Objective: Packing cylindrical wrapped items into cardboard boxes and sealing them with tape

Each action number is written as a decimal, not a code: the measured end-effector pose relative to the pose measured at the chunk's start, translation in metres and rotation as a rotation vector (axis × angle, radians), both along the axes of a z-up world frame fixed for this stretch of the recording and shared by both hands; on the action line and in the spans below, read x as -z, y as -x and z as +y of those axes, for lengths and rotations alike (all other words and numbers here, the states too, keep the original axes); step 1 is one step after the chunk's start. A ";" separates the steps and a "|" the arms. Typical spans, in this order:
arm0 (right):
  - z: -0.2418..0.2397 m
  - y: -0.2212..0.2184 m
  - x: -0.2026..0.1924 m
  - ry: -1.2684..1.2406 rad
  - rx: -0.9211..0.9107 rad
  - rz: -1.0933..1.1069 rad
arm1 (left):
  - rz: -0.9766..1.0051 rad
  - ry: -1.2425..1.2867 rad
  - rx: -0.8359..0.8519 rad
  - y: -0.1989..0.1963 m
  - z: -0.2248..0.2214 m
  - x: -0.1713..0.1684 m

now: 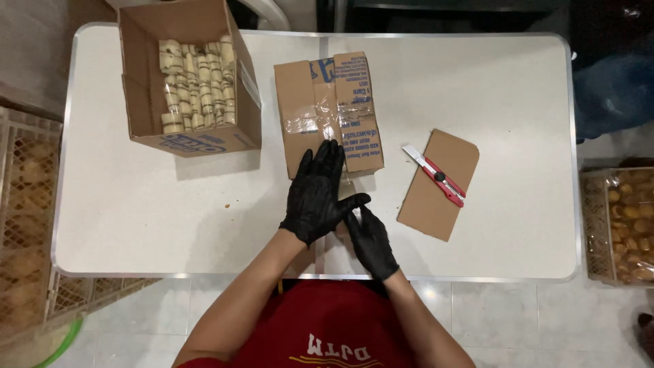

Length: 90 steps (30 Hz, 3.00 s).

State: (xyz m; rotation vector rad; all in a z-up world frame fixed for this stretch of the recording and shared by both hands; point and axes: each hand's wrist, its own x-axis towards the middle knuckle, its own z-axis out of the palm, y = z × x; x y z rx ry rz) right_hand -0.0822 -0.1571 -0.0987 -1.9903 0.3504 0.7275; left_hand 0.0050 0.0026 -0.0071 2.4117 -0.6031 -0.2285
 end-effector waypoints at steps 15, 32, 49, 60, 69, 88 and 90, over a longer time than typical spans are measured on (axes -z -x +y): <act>-0.106 -0.034 -0.033 0.542 0.240 -0.329 | -0.222 0.219 -0.471 0.097 -0.008 0.051; -0.087 -0.041 -0.156 0.430 0.058 -0.775 | 0.963 1.152 -0.775 0.109 -0.021 0.071; -0.016 -0.056 -0.135 1.036 -0.865 -1.053 | 0.878 1.167 -0.755 0.106 -0.009 0.046; -0.043 -0.037 -0.165 1.165 -0.825 -0.832 | 1.015 0.933 -0.786 0.096 0.010 0.005; -0.146 -0.047 -0.001 1.006 -0.755 -0.744 | 0.695 0.884 -0.388 0.115 0.040 0.004; -0.012 -0.059 -0.040 -0.102 0.189 -0.353 | -0.805 0.087 -0.459 -0.006 0.060 -0.010; -0.021 -0.061 -0.053 -0.155 0.160 -0.313 | -0.868 0.021 -0.401 -0.014 0.063 -0.001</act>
